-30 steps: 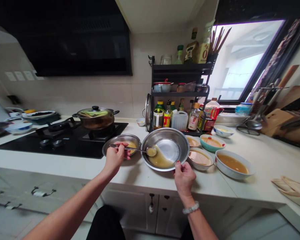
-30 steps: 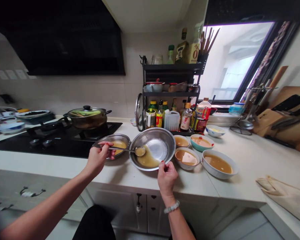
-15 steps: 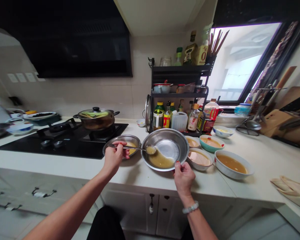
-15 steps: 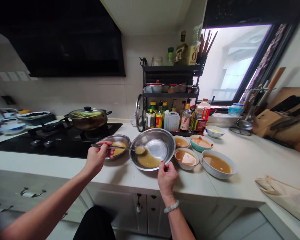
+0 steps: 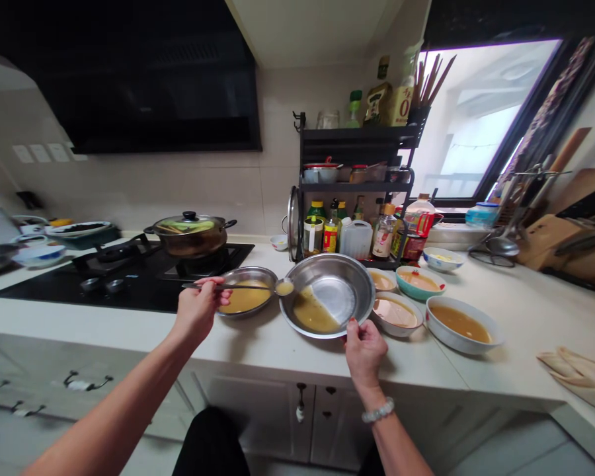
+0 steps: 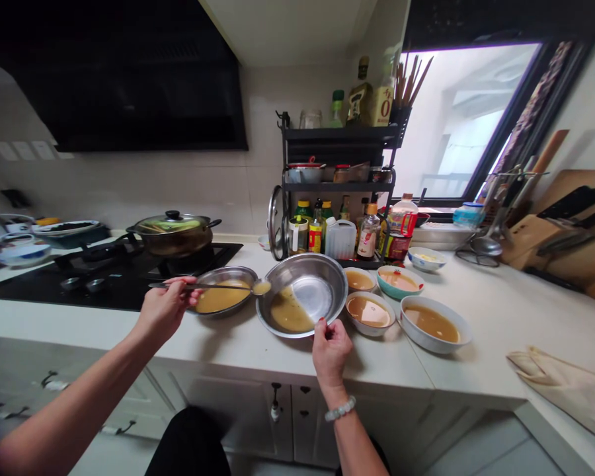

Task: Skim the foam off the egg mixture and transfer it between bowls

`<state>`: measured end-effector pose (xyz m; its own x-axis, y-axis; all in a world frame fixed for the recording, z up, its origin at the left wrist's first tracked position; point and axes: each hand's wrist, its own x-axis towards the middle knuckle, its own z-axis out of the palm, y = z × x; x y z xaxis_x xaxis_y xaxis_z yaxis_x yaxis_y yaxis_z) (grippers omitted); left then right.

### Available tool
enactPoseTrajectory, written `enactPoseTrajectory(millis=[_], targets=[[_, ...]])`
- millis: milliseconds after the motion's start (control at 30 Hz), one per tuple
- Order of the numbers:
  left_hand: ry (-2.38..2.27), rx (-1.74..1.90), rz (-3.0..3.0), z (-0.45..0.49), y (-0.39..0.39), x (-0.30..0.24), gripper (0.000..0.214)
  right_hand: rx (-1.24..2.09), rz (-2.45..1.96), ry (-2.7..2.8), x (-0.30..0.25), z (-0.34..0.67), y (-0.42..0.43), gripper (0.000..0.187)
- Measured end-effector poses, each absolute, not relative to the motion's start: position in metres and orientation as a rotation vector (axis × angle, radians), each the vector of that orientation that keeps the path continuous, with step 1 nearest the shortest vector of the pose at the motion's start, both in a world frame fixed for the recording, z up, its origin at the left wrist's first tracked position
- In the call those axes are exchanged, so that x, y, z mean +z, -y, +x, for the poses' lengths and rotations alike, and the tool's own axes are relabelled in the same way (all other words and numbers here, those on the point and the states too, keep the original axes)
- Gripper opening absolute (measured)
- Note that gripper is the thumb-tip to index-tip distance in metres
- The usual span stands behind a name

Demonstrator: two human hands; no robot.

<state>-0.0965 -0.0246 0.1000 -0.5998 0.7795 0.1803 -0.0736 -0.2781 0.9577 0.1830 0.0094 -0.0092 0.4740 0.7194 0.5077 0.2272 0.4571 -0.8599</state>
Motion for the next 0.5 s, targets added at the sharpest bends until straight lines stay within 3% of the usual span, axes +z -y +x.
enactPoseTrajectory(millis=[267,500], targets=[[-1.481,2.052,0.76,-0.13,0.034,0.107,0.011,0.396,-1.079,1.047,-0.011,0.182,-0.01,0.037],[-1.632,2.091,1.0,-0.149,0.039,0.092,0.012,0.398,-1.088,1.044,-0.01,0.182,-0.009,0.036]])
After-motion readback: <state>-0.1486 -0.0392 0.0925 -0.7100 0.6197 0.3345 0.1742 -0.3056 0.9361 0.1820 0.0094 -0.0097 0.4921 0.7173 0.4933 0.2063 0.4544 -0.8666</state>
